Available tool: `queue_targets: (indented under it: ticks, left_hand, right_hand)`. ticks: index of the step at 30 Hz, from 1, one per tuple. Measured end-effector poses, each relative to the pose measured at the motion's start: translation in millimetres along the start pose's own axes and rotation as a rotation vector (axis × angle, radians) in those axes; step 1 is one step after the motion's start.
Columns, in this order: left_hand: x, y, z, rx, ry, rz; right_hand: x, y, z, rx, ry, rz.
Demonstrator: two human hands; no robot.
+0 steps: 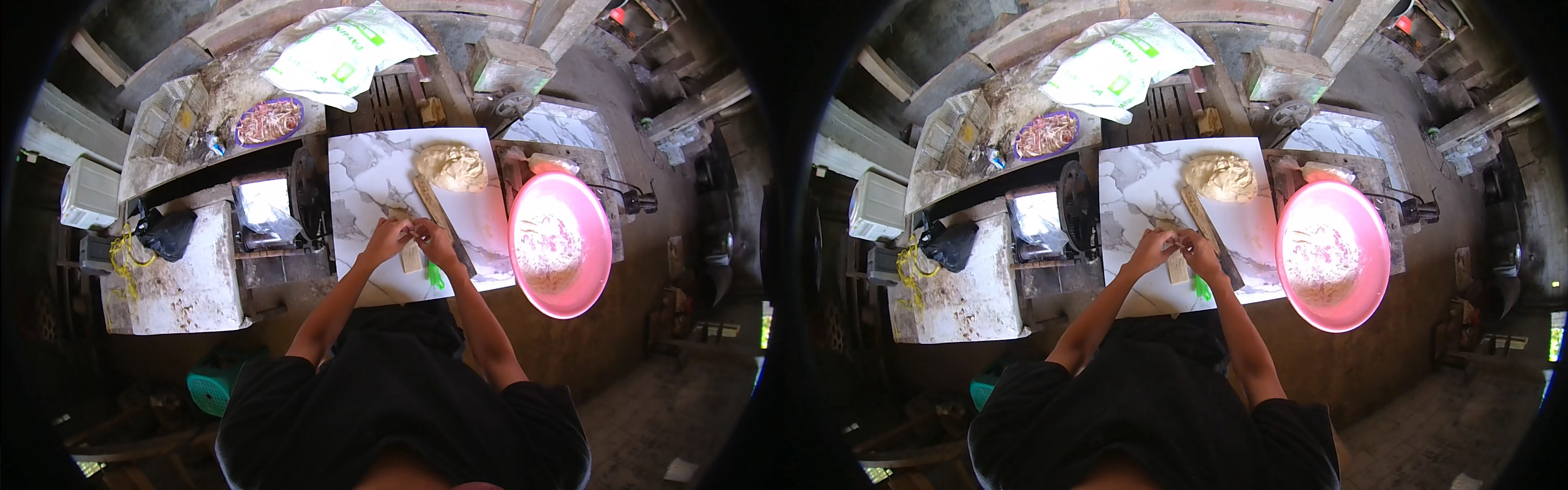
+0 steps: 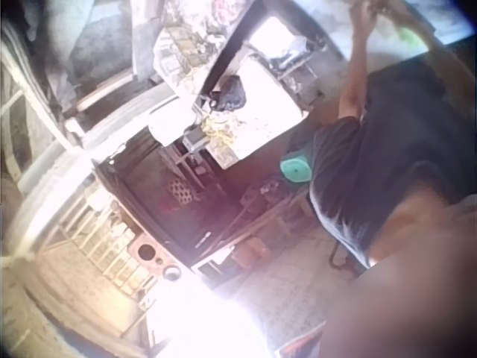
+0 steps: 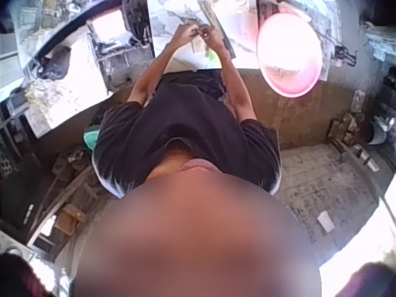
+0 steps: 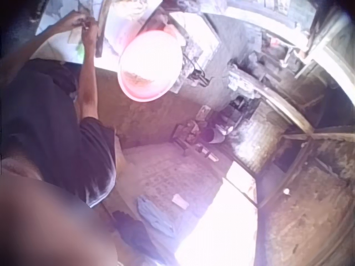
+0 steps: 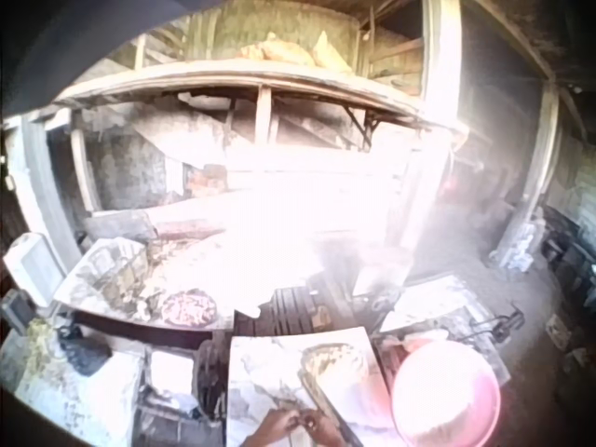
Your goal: The person prepares dough by hand on a tiled surface, using a knife to cut portions of dough and then kneading and coating them in flour within a pink bowl.
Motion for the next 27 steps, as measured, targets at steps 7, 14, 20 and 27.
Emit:
queue_targets:
  ticks: [7,14,20,27]
  left_hand:
    - [-12,15,2,-0.089,0.333,-0.035]
    - [-33,40,19,-0.180,0.403,0.131]
    - [-52,54,56,-0.377,0.391,0.043]
    - [-75,57,92,-0.602,0.521,-0.078]
  right_hand:
    - [28,18,19,-0.017,-0.046,-0.002]
    - [44,26,31,-0.023,-0.089,0.104]
    - [80,21,39,-0.067,-0.134,0.216]
    - [105,29,73,-0.269,-0.305,0.260]
Point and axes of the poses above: each hand's wrist, its own y-axis away from the middle knuckle, its own z-axis out of the back of the hand, x = y × z, the point moved 5 cm from there along -y, towards the middle knuckle, and after that the axes turned 4 degrees about z, right-handed, at the moved point
